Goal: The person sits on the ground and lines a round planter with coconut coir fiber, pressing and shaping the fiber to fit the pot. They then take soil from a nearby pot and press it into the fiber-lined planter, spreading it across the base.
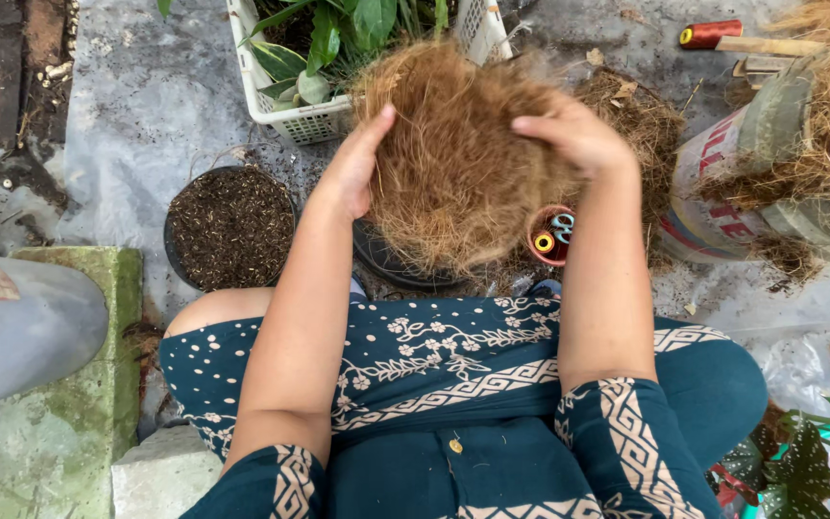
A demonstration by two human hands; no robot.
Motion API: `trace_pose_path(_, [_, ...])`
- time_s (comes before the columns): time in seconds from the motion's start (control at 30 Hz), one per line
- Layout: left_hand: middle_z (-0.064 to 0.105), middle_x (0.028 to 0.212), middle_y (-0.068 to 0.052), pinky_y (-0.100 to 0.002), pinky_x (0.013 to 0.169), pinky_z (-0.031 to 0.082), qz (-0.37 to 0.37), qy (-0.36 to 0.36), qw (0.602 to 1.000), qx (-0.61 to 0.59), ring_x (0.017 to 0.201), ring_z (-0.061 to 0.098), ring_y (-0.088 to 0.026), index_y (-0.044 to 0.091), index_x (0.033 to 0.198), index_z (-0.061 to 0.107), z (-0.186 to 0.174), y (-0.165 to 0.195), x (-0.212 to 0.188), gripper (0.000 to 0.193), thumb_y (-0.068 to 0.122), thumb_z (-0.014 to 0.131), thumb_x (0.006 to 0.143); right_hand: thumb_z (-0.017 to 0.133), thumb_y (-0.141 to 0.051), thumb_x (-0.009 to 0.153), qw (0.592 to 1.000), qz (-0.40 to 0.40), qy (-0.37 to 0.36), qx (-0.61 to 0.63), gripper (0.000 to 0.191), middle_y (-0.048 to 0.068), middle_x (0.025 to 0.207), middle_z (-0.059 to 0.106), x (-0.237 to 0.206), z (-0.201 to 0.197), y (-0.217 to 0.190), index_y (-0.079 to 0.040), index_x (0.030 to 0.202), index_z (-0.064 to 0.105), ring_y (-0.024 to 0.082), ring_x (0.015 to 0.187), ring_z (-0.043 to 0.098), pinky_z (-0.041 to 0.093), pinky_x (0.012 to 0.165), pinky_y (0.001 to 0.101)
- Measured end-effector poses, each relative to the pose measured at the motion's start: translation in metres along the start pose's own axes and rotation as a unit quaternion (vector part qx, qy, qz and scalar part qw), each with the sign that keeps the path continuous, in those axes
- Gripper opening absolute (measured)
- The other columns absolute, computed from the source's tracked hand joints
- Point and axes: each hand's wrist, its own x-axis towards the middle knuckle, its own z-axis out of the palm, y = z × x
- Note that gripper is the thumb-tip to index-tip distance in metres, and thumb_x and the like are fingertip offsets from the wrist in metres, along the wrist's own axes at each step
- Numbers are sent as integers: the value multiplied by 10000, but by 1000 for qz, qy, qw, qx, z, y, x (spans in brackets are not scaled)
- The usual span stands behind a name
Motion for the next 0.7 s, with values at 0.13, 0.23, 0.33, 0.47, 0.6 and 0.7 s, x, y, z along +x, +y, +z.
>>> trace_pose_path(0.13, [673,1295,-131,-373,981,523,96,101,964,225,1163,652,-221,14,1375,555,-5,-13,14,599,327,755,905,803,-232,868,955,97,198,-197,637,126,1346,617,19,31,4,-73,1420,529,245,1230,580,433,1068,457])
trace_pose_path(0.23, [714,1259,-129,-339,961,531,131,86,976,149,1121,677,-204,-6,1311,621,-4,-14,22,497,220,775,897,745,-205,967,963,114,226,-96,320,113,1246,706,26,38,0,-72,1250,674,237,1204,644,484,1081,447])
trace_pose_path(0.33, [722,1247,-119,-328,974,530,201,59,974,84,1114,679,-193,-13,1318,615,2,-12,28,467,119,764,895,678,-120,964,973,89,196,-81,180,81,1219,759,32,34,-6,-152,1131,739,210,1173,681,514,1092,415])
trace_pose_path(0.47, [707,1276,-135,-322,1018,510,297,65,952,45,1148,658,-188,-48,1348,605,5,-6,38,457,97,733,934,699,-2,939,970,-97,189,-121,190,139,1312,706,44,27,-11,-105,1098,679,258,1276,639,442,1143,457])
trace_pose_path(0.6, [627,1320,-162,-338,1032,473,208,173,940,208,1201,607,-208,-60,1385,510,1,-5,43,581,138,792,917,752,-119,881,948,-2,172,-268,360,151,1335,662,61,27,-8,-146,1224,648,274,1219,617,483,1092,482])
trace_pose_path(0.7, [509,1370,-266,-385,1029,427,188,181,908,327,1250,505,-300,-114,1418,411,0,-6,49,792,174,913,878,807,-298,885,942,100,187,-259,508,168,1383,628,74,22,-6,-133,1316,596,256,1246,601,423,1106,509])
